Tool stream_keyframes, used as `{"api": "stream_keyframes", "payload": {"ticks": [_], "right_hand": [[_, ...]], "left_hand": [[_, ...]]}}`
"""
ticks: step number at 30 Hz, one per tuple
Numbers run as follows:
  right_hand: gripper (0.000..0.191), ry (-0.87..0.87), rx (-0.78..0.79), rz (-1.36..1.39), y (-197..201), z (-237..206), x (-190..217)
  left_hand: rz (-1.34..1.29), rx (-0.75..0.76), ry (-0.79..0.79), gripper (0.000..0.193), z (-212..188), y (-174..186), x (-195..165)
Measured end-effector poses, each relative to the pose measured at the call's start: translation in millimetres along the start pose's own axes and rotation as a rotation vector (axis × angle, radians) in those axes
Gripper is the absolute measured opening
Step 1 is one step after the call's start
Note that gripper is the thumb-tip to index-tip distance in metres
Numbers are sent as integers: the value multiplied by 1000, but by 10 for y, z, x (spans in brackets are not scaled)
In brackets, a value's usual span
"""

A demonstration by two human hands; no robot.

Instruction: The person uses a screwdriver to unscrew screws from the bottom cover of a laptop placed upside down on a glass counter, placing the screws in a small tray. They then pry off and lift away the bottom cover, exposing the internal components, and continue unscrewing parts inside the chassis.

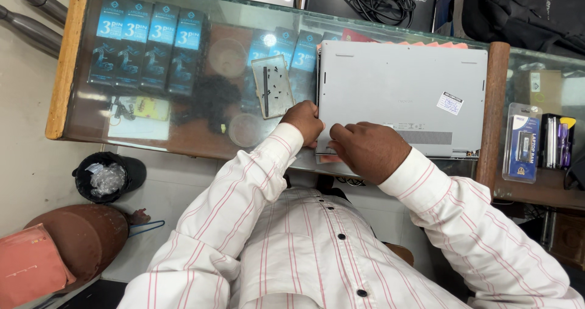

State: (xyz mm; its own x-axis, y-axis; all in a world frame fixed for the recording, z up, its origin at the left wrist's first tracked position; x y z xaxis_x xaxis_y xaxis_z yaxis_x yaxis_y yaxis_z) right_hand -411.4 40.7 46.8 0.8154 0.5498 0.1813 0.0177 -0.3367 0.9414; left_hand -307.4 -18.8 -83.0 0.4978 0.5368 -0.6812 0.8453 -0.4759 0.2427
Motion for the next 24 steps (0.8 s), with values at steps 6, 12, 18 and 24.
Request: {"api": "stream_keyframes", "payload": {"ticks": [6, 12, 18, 24], "right_hand": [[24, 94, -130, 66, 99, -27, 63], [22, 116, -113, 14, 95, -40, 52], [22, -56, -47, -29, 41, -44, -82], [21, 4, -149, -43, 73, -68, -55]], "left_hand": [[-36, 16, 18, 24, 9, -13, 17], [-48, 9, 13, 21, 45, -26, 34], [-68, -1, -19, 20, 82, -41, 60], [-63, -23, -88, 16, 18, -52, 103]]}}
Point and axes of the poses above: each hand's wrist, its own z-axis towards the middle knuckle, its own y-axis out of the back of the hand, x = y × z, the point moved 7 cm from there along z, towards the middle knuckle, and after that the axes turned 2 degrees about -z, right-handed, at the moved point
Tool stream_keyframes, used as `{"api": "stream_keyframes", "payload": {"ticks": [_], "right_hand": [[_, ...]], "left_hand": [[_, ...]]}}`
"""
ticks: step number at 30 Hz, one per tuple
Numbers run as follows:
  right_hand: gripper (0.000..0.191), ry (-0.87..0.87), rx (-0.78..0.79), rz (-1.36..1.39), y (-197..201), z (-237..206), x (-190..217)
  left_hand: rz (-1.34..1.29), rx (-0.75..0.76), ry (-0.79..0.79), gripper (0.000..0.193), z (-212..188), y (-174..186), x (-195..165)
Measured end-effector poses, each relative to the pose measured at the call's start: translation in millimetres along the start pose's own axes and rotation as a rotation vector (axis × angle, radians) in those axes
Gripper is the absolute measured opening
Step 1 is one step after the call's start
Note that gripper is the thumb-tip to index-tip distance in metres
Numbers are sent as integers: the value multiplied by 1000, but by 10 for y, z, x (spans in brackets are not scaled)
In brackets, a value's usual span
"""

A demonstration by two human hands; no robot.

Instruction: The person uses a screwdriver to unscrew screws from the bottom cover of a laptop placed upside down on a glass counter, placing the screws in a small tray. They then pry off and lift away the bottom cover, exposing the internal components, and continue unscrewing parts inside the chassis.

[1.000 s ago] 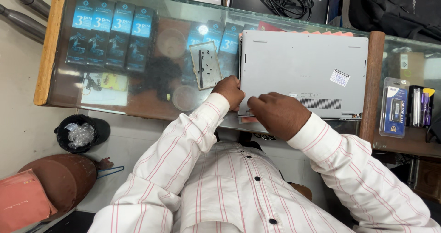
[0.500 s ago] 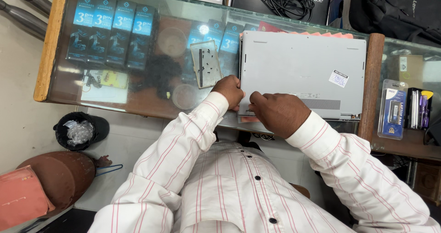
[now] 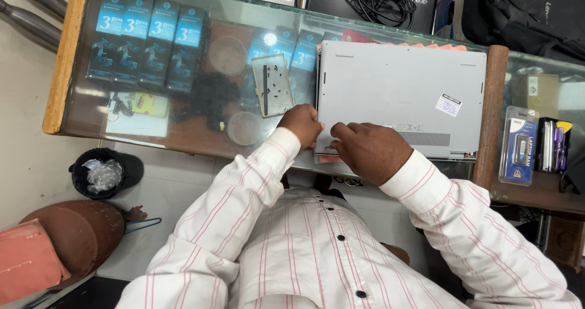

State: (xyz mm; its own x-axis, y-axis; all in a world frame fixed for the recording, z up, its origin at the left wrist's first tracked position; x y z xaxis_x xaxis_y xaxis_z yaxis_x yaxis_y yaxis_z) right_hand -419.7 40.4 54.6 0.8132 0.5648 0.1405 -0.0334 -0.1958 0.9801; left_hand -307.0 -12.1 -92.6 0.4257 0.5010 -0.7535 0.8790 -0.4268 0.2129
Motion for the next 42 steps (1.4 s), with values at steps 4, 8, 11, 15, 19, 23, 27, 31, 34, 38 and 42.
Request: {"api": "stream_keyframes", "payload": {"ticks": [4, 8, 11, 15, 19, 23, 27, 31, 34, 38, 42], "right_hand": [[26, -31, -13, -10, 20, -40, -23], [41, -212, 155, -84, -83, -72, -89], [46, -253, 169, -77, -110, -84, -92], [41, -213, 203, -64, -211, -96, -96], [22, 45, 62, -44, -178, -81, 21], [23, 162, -40, -7, -79, -105, 90], [35, -104, 146, -31, -158, -94, -52], [47, -192, 202, -42, -160, -101, -100], [46, -171, 183, -43, -131, -94, -95], [48, -199, 224, -55, -130, -89, -106], [49, -193, 274, -72, -126, -73, -89]], "left_hand": [[82, -16, -33, 20, -78, -4, 38], [403, -81, -83, 31, -85, 9, -27], [488, -71, -84, 42, -97, -32, -66], [566, -33, -32, 41, -111, -85, -90], [562, -40, 3, 39, -121, -99, -128], [568, -20, 31, 37, -122, -104, -143], [574, -8, 57, 38, -103, -102, -122], [594, -8, 39, 38, -55, -121, -96], [538, -5, 22, 35, -21, -114, -58], [439, -42, -9, 28, -3, -92, -23], [288, -103, -38, 27, -54, -85, 36]]}}
Point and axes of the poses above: each hand's wrist, its own z-axis towards the middle knuckle, its own y-axis out of the back of the hand, x = y × z, the point moved 7 cm from there along z, towards the middle knuckle, and after that the axes turned 2 degrees about -z, right-handed, at the moved point
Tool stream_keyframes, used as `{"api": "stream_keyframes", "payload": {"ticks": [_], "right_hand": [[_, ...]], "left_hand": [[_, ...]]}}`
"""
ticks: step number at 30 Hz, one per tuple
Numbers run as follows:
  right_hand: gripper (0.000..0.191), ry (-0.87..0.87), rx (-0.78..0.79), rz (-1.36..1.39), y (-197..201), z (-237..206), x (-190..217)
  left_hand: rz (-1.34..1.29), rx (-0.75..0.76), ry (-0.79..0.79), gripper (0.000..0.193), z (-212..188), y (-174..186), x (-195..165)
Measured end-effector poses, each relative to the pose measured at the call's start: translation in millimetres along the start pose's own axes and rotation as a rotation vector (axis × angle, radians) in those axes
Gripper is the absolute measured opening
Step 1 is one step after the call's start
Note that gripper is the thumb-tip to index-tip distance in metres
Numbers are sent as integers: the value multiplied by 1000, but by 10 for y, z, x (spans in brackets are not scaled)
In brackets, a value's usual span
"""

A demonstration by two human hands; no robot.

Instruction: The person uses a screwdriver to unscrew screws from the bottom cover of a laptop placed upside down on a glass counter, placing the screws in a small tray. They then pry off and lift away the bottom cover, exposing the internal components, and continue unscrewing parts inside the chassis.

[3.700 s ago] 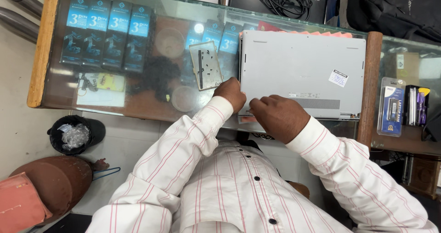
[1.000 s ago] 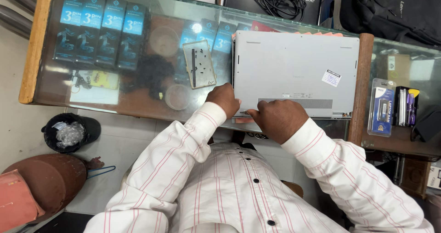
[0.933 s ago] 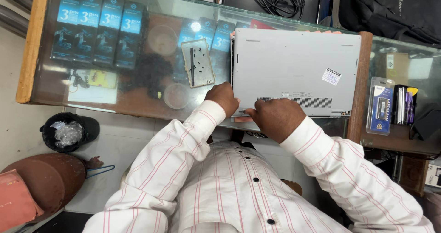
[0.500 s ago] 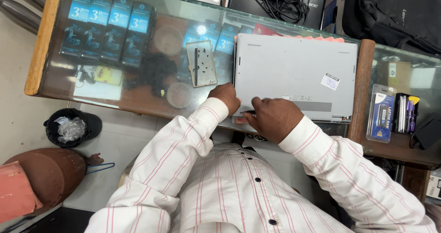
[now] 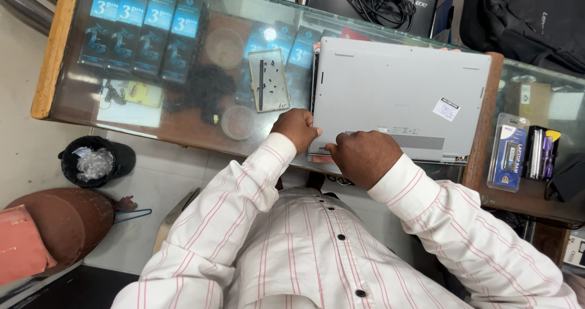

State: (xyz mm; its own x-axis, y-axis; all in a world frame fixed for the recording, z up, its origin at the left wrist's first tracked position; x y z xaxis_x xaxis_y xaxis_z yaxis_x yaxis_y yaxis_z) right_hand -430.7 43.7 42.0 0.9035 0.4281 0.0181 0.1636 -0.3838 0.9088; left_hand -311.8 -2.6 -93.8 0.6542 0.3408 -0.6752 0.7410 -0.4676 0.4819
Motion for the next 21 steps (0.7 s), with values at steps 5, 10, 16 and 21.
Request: {"api": "stream_keyframes", "payload": {"ticks": [5, 10, 16, 21], "right_hand": [[47, 45, -11, -45, -5, -2, 19], [40, 104, -46, -58, -54, 31, 43], [24, 357, -288, 33, 123, -74, 230], [26, 195, -126, -9, 66, -41, 206]], "left_hand": [[-70, -41, 24, 25, -43, -27, 44], [-91, -87, 3, 24, -55, -20, 30], [-119, -73, 24, 26, -108, -40, 51], [-62, -48, 79, 27, -129, -54, 37]]}}
Point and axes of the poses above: each hand's wrist, its own z-axis towards the middle knuckle, its own y-axis out of the back of the hand, x = y × z, the point moved 7 cm from there along z, towards the middle knuckle, and after that the axes turned 2 degrees about -z, right-handed, at the moved point
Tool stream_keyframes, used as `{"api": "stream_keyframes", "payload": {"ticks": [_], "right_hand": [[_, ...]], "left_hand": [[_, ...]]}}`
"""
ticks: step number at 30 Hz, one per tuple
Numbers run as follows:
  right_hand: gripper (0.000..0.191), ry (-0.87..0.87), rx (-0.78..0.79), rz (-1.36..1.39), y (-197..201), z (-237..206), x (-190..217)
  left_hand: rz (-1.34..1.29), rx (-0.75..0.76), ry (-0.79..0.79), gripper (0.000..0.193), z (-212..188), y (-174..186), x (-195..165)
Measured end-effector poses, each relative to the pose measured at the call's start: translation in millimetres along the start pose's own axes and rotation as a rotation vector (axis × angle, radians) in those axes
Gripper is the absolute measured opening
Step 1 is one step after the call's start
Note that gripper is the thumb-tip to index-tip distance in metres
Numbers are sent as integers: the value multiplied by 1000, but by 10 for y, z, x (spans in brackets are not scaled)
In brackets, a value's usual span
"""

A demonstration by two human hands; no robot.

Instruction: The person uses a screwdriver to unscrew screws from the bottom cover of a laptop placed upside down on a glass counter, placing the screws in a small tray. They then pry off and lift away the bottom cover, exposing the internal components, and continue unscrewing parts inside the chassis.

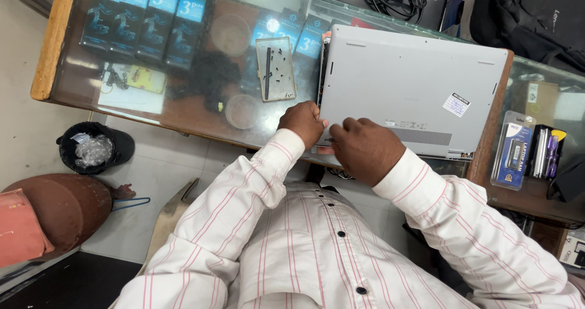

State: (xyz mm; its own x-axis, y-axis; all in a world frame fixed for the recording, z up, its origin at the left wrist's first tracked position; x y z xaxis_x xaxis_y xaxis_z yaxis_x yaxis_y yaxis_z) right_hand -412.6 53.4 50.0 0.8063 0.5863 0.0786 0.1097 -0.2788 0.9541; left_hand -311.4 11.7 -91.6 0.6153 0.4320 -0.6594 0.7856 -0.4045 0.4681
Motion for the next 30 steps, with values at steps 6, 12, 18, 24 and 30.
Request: {"api": "stream_keyframes", "payload": {"ticks": [6, 12, 18, 24, 30], "right_hand": [[16, -88, 123, -53, -102, -6, -60], [24, 73, -54, -12, -11, -36, 50], [20, 33, 45, -24, -98, -40, 28], [15, 184, -77, -81, -16, -68, 107], [31, 85, 41, 15, -70, -45, 64]], "left_hand": [[107, 14, -60, 28, 21, 9, -59], [135, 39, -54, 31, 69, -23, -33], [137, 51, -75, 31, 116, -48, -11], [137, 49, -88, 32, 153, -67, 12], [101, 54, -80, 30, 165, -67, 31]]}}
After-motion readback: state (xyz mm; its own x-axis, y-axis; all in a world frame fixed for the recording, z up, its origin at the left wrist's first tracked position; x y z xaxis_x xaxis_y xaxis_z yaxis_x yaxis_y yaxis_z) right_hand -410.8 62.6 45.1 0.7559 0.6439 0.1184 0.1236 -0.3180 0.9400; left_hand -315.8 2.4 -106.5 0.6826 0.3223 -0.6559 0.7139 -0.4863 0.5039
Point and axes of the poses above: each hand's wrist, its own z-axis towards the middle knuckle, its own y-axis out of the back of the hand, x = y × z, the point moved 7 cm from there along z, towards the middle knuckle, and after that the axes turned 2 degrees about -z, right-handed, at the moved point
